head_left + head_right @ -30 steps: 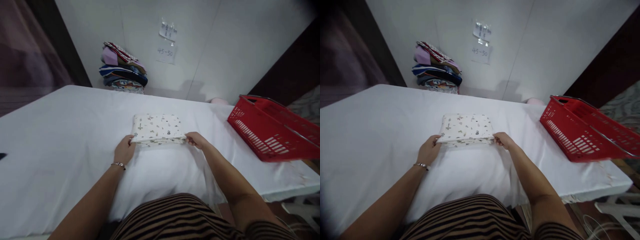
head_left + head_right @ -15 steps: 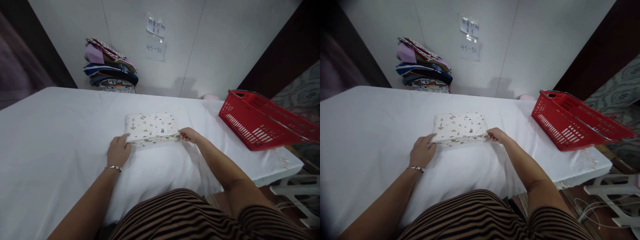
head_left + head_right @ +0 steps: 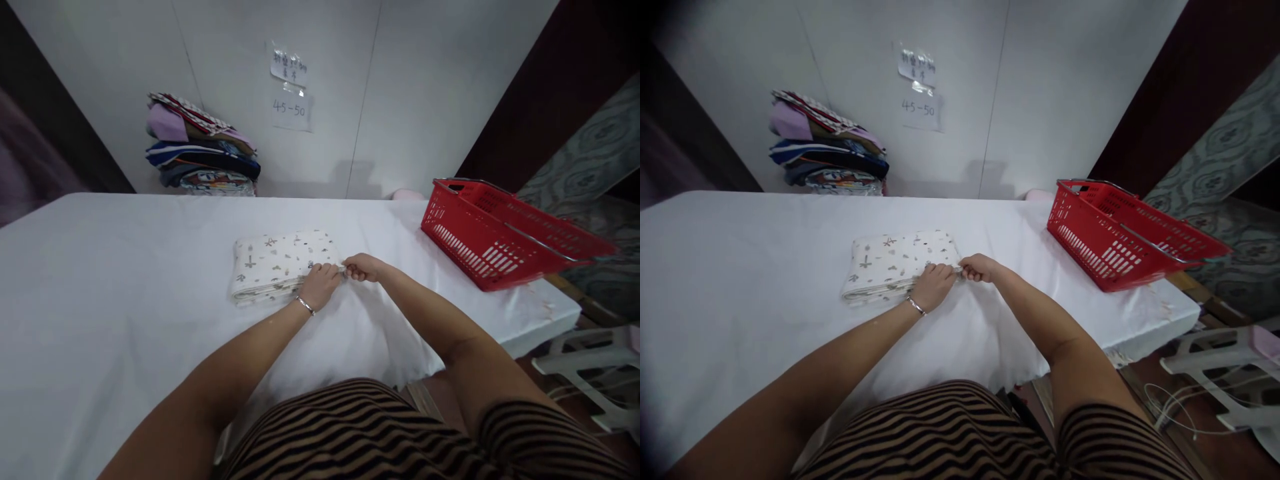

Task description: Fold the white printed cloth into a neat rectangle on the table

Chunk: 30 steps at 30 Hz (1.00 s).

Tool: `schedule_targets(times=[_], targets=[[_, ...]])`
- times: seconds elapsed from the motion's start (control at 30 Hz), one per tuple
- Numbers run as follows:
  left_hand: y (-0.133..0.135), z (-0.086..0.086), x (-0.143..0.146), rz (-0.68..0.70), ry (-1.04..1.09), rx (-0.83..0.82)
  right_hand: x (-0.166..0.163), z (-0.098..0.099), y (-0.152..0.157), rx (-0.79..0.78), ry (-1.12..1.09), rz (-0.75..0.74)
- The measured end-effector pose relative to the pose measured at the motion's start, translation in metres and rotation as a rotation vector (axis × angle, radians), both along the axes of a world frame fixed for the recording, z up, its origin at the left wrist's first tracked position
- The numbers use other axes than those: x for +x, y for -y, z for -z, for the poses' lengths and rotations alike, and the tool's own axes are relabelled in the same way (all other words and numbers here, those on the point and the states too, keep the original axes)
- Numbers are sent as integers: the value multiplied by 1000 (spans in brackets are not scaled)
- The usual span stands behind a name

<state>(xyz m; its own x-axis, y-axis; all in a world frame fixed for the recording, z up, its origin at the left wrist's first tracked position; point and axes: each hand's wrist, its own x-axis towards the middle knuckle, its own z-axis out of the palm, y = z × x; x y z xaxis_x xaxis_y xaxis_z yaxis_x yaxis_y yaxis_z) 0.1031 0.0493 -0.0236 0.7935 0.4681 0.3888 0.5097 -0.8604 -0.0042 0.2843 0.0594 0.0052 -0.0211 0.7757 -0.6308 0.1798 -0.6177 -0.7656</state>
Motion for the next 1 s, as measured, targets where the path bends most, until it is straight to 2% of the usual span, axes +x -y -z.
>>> schedule_targets(times=[0.13,0.43,0.67,0.87,1.0], targets=[[-8,9,3,-17,-23,17,0,-1,-1,-20,6,-24],[-4,4,16,-189,133,-90,4,-8,-5,23,33,-57],[-3,18,20,-162,85,-139,5,2,-4,8,158,-72],[-7,7,14,-203,192,-221,4,1,-6,16,165,-84],[-12,-2,20,-225,199,-201,1,-6,-7,29,185,-76]])
